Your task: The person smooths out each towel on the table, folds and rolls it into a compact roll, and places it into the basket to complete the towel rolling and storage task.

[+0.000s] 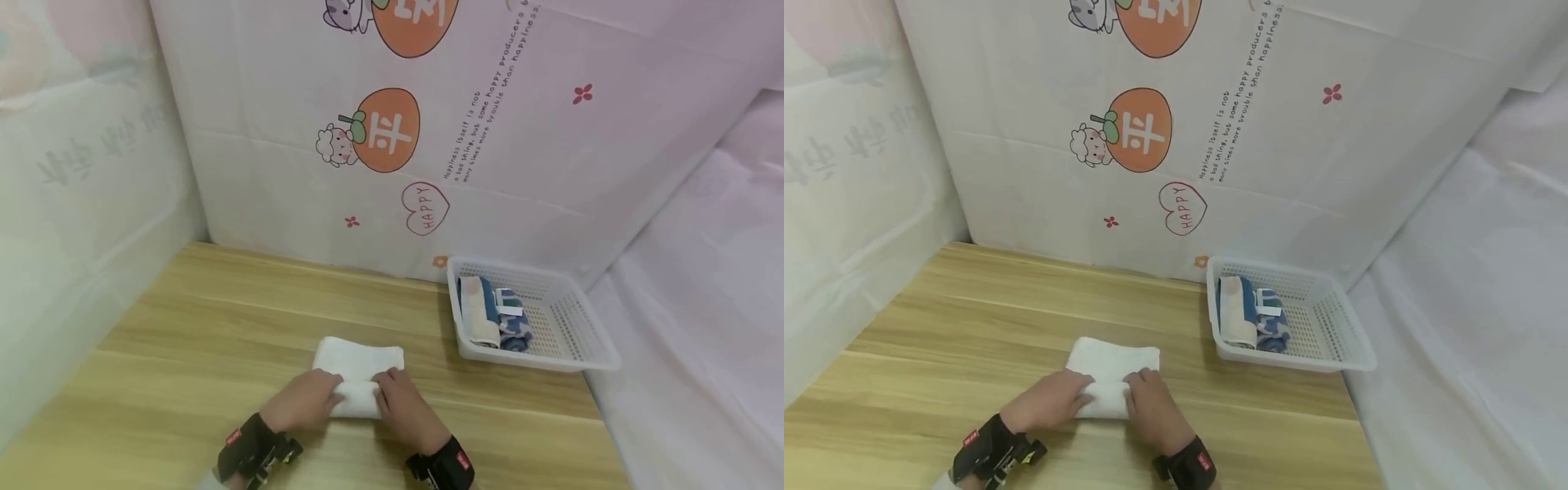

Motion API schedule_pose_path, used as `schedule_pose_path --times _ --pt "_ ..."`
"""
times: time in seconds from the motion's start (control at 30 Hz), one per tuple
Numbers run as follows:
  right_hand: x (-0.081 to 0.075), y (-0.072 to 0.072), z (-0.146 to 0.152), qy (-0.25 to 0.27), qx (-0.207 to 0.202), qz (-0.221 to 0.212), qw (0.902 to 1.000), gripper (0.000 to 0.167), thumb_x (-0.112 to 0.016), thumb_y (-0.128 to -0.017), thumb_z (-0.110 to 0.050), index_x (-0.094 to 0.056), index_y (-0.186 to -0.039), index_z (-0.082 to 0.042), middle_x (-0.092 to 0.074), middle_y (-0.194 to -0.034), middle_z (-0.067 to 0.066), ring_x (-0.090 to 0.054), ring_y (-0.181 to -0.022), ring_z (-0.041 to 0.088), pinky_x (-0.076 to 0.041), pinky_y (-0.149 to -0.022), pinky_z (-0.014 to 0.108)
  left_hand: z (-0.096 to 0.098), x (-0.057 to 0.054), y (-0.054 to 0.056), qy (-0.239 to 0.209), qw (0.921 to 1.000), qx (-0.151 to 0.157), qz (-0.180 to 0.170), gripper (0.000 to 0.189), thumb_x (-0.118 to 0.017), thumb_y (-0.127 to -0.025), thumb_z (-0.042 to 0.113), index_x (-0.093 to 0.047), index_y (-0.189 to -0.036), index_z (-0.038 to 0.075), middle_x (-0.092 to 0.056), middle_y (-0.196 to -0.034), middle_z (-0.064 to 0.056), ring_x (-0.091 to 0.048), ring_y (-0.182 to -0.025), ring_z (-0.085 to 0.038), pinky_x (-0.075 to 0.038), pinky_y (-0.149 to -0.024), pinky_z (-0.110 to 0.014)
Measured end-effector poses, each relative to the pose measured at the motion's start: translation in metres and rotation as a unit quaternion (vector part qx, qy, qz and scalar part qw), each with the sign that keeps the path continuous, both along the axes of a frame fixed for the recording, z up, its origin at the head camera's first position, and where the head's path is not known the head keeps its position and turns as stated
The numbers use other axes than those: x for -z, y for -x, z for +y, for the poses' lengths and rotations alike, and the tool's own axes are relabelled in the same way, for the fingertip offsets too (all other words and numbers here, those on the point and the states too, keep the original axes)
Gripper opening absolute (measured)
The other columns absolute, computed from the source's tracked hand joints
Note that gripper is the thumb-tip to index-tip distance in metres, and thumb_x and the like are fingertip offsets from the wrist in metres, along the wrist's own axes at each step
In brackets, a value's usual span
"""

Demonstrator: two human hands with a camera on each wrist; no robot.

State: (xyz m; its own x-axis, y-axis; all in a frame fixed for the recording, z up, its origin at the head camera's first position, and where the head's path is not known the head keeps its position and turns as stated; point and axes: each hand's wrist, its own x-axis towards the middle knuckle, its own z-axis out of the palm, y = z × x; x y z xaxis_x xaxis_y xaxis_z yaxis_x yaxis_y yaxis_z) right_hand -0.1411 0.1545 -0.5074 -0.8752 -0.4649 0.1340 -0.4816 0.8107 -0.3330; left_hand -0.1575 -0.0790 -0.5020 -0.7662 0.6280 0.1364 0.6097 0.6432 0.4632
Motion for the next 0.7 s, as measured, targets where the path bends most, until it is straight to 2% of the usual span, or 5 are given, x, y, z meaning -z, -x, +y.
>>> schedule_pose_path --times 0.13,0.3,0.43,0.53,0.7 --pt "-0.006 -0.012 -0.006 -0.029 0.002 0.110 0.9936 0.030 -0.075 -0.091 -0.011 -0.065 -0.119 -0.008 -0.061 -0.115 0.009 -0.056 -0.106 0.025 -0.051 -0.091 0.039 -0.002 -0.002 0.017 -0.004 0.9974 0.011 -0.071 0.018 -0.060 -0.100 0.021 -0.067 -0.098 0.004 -0.068 -0.091 -0.008 -0.065 -0.086 -0.029 -0.055 -0.080 -0.046" --pt "-0.009 -0.015 -0.018 -0.068 -0.021 0.130 0.9889 0.045 -0.086 -0.077 -0.007 -0.066 -0.118 -0.004 -0.063 -0.113 0.007 -0.059 -0.106 0.022 -0.052 -0.094 0.034 -0.006 -0.003 0.024 -0.015 0.9947 0.009 -0.102 0.034 -0.058 -0.101 0.021 -0.065 -0.120 -0.006 -0.069 -0.118 -0.022 -0.065 -0.113 -0.040 -0.051 -0.099 -0.055" --pt "-0.008 -0.004 -0.025 -0.104 -0.019 0.131 0.9857 0.032 -0.082 -0.081 -0.005 -0.068 -0.109 -0.006 -0.064 -0.104 0.004 -0.058 -0.097 0.018 -0.052 -0.089 0.032 -0.004 -0.002 0.016 -0.028 0.9996 -0.004 -0.005 0.033 -0.068 -0.095 0.019 -0.065 -0.121 -0.001 -0.067 -0.120 -0.018 -0.063 -0.114 -0.036 -0.052 -0.098 -0.051" --pt "-0.010 0.005 -0.026 -0.131 -0.033 0.115 0.9841 0.020 -0.077 -0.085 -0.003 -0.070 -0.104 -0.007 -0.065 -0.098 0.003 -0.058 -0.091 0.017 -0.052 -0.082 0.030 0.000 0.000 0.008 -0.023 0.9969 -0.010 0.075 0.041 -0.079 -0.086 0.021 -0.067 -0.120 0.003 -0.065 -0.119 -0.014 -0.062 -0.112 -0.031 -0.052 -0.098 -0.047" --pt "-0.017 0.020 -0.022 -0.121 -0.065 0.036 0.9898 0.019 -0.070 -0.094 -0.004 -0.073 -0.112 -0.007 -0.071 -0.100 0.005 -0.060 -0.090 0.017 -0.053 -0.080 0.027 0.002 0.009 0.000 -0.011 0.9935 -0.016 0.112 0.045 -0.083 -0.082 0.021 -0.068 -0.121 0.004 -0.068 -0.107 -0.008 -0.064 -0.099 -0.025 -0.055 -0.088 -0.041"
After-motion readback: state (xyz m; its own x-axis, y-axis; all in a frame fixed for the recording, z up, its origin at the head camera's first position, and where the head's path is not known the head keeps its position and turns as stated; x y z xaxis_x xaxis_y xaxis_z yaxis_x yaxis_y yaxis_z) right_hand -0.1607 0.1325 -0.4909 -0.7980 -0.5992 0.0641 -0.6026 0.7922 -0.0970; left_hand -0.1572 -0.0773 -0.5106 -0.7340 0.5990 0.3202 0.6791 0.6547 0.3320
